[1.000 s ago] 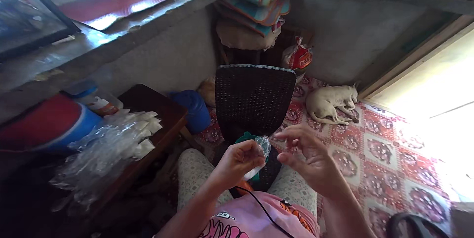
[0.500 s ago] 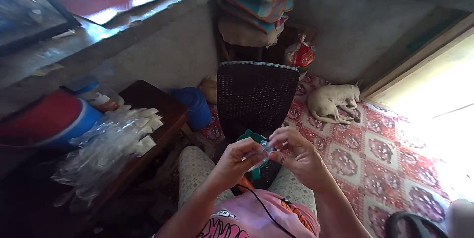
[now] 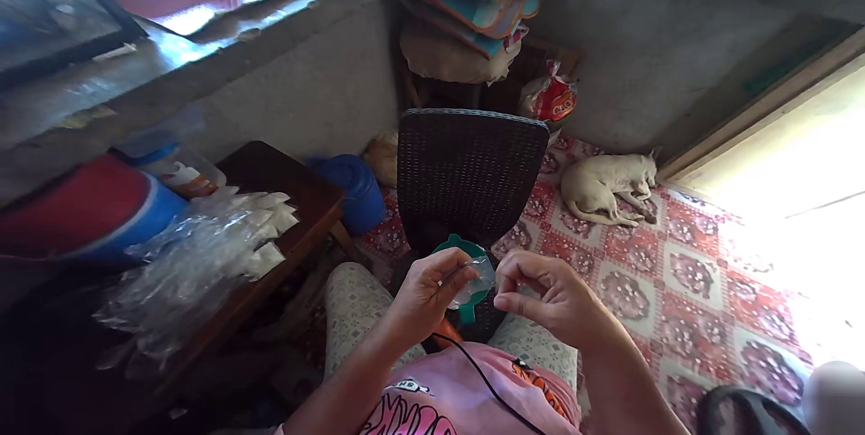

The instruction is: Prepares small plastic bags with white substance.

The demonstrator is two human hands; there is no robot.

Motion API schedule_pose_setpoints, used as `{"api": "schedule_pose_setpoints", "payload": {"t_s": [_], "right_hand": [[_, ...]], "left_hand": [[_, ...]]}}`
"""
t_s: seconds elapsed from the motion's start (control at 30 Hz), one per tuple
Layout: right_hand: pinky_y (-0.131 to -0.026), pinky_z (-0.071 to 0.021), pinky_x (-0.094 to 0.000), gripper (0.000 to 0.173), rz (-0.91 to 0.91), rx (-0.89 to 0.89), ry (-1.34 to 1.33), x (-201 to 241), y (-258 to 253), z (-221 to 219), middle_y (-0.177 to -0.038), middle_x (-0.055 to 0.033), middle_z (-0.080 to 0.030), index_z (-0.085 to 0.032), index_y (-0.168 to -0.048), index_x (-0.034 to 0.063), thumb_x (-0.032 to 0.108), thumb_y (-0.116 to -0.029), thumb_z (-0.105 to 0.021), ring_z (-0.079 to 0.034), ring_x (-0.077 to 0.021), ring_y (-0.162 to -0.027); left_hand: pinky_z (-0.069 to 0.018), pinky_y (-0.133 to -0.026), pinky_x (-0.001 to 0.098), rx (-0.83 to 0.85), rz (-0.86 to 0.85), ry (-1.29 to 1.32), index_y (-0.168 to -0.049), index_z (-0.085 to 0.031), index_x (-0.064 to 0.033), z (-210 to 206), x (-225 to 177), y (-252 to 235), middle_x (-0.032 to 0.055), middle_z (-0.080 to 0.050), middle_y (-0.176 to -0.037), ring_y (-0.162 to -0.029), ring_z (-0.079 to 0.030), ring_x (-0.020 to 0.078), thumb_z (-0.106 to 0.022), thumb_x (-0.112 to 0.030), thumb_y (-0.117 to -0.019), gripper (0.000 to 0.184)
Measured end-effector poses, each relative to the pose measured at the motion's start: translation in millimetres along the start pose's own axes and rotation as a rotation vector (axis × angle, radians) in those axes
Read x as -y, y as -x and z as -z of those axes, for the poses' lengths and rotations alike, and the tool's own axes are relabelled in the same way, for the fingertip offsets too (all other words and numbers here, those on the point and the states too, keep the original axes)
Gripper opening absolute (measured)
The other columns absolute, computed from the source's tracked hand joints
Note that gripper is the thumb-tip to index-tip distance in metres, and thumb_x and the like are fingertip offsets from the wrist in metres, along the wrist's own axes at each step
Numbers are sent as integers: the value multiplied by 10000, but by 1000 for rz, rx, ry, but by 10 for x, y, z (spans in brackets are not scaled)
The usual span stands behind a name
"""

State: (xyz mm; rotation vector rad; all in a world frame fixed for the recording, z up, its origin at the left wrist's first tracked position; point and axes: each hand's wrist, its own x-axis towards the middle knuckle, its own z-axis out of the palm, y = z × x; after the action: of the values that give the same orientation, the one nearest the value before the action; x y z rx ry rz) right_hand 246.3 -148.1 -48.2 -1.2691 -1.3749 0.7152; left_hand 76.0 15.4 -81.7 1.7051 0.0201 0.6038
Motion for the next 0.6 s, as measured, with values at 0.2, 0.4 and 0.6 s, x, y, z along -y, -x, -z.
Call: {"api": "schedule_pose_setpoints", "payload": {"t_s": [0.2, 0.4, 0.6], "right_hand": [[-804, -544, -245, 351, 29, -64, 41, -26, -40, -40, -1110, -17, -654, -669, -1170, 89, 253, -892, -809, -619, -93, -950], [-785, -603, -279, 115, 105, -138, -51, -63, -43, -114, -1000, -66, -683, -699, -996, 25, 129, -955, -726, -674, -128, -889], [-827, -602, -292, 179, 56, -81, 47, -61, -42, -153, -1009, -63, -689, -703, -1061, 12, 152, -954, -734, -675, -127, -905]], "left_hand": [[-529, -707, 207, 22, -24, 73, -1069, -661, -14, -31, -6, -4, -4, -636, -870, -764, -598, 30, -512, -215, -1087, 251], [-550, -715, 211, 8, -2, 91, -1054, -654, -24, -22, 6, 19, -15, -644, -875, -776, -621, 27, -512, -218, -1087, 243], [-540, -713, 205, -22, -43, 156, -1057, -647, -38, -19, -20, 15, -27, -636, -870, -773, -611, 20, -502, -227, -1091, 242]]}}
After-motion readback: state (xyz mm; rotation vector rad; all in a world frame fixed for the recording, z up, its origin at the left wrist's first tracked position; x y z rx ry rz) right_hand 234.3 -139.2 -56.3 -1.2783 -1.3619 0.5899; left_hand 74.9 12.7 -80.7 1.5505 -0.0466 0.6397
